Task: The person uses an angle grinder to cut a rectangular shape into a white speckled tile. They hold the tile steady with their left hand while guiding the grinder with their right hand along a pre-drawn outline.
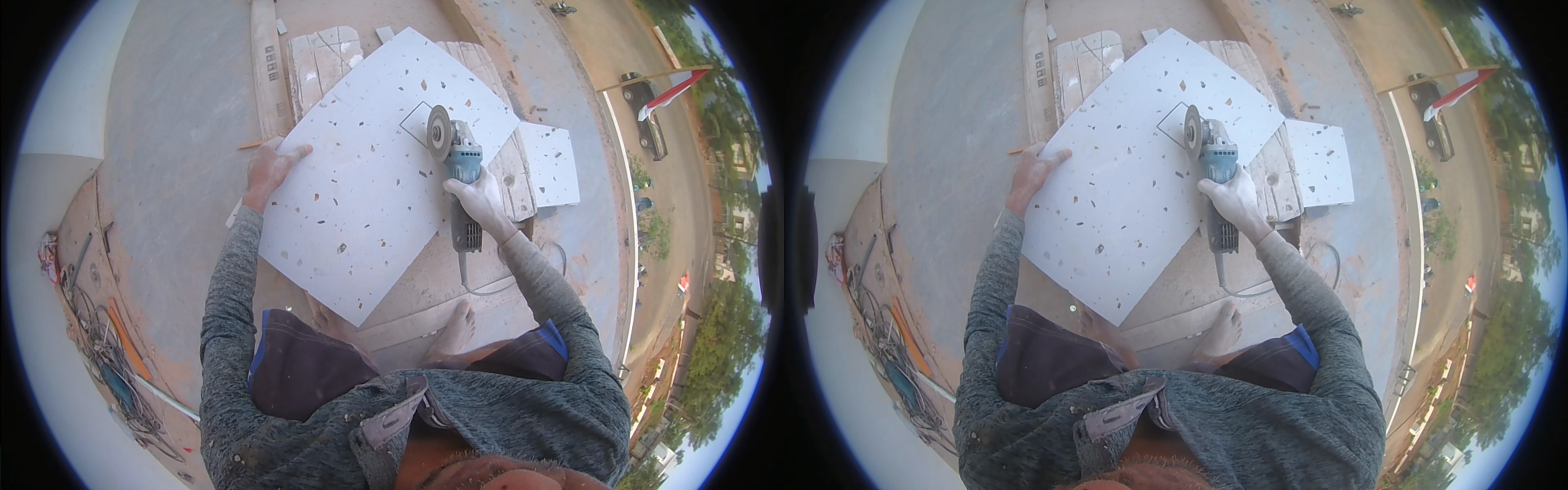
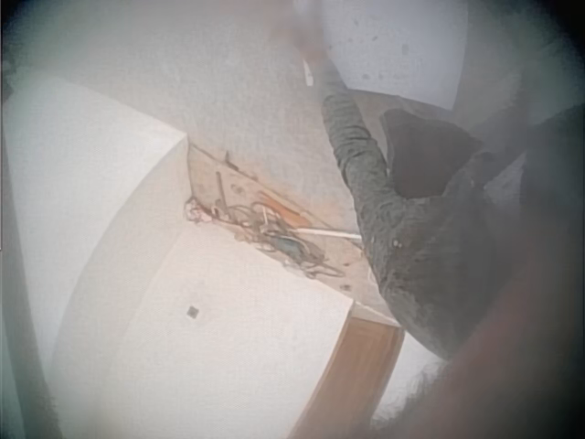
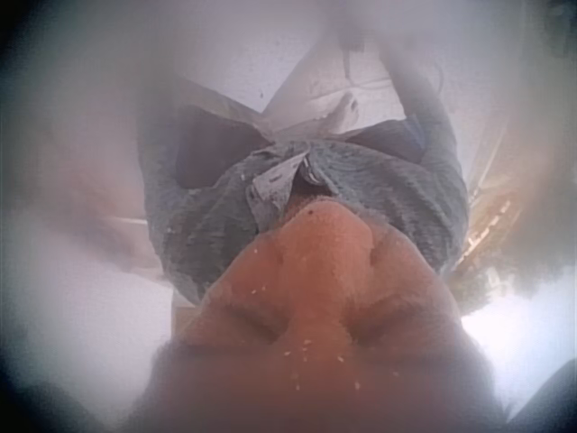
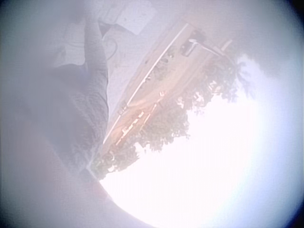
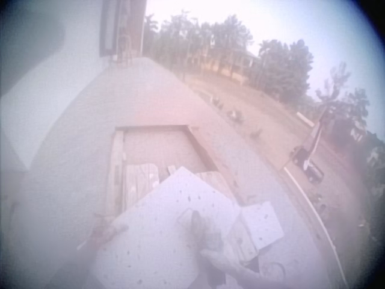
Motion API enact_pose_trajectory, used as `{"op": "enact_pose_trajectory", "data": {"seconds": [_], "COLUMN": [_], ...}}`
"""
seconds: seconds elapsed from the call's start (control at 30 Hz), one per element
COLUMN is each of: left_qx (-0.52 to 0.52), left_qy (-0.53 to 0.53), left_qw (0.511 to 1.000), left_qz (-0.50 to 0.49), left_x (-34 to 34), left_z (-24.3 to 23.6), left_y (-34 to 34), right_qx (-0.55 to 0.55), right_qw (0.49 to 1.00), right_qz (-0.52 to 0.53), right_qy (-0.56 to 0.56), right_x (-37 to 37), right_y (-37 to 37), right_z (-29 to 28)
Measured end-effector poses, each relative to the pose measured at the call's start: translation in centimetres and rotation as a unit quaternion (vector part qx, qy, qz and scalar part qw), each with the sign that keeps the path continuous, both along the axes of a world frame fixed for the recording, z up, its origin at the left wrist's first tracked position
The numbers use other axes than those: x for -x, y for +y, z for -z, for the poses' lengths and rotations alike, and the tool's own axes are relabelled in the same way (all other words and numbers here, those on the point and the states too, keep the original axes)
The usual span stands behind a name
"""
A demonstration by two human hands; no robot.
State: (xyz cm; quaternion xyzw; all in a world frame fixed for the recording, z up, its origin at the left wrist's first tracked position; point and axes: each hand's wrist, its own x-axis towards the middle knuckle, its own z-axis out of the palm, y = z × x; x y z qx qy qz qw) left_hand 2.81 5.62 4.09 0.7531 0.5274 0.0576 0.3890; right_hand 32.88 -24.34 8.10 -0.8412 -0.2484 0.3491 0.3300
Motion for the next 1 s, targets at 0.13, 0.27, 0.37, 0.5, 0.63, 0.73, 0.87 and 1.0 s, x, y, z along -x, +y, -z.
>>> {"op": "enact_pose_trajectory", "data": {"seconds": [0.13,0.27,0.37,0.5,0.63,0.73,0.87,1.0], "left_qx": [0.005,0.007,0.013,0.011,0.013,0.024,0.033,0.020], "left_qy": [-0.007,-0.009,-0.002,0.009,0.013,0.001,0.002,0.007], "left_qw": [1.000,1.000,1.000,1.000,1.000,0.999,0.999,0.999], "left_qz": [-0.010,-0.004,-0.016,-0.015,-0.012,-0.022,-0.022,-0.023], "left_x": [-0.1,0.1,-0.1,-0.1,-0.1,0.0,-0.4,-0.3], "left_z": [-0.3,0.1,-0.1,-0.1,-0.1,0.1,-1.0,-0.7], "left_y": [-0.2,0.0,-0.2,-0.2,-0.1,-0.1,-0.5,-0.4], "right_qx": [-0.003,-0.001,-0.009,-0.008,0.000,0.013,0.004,0.006], "right_qw": [1.000,1.000,1.000,1.000,1.000,1.000,1.000,1.000], "right_qz": [0.005,0.004,0.011,0.013,0.017,0.013,0.009,0.007], "right_qy": [-0.006,-0.010,-0.010,-0.020,-0.014,-0.017,-0.022,-0.027], "right_x": [0.1,0.2,0.0,0.0,0.0,-0.3,-0.8,-1.1], "right_y": [0.3,0.6,0.7,1.0,1.6,1.9,1.9,2.2], "right_z": [0.0,-0.4,-0.1,-0.2,-0.9,-0.7,-0.2,0.3]}}
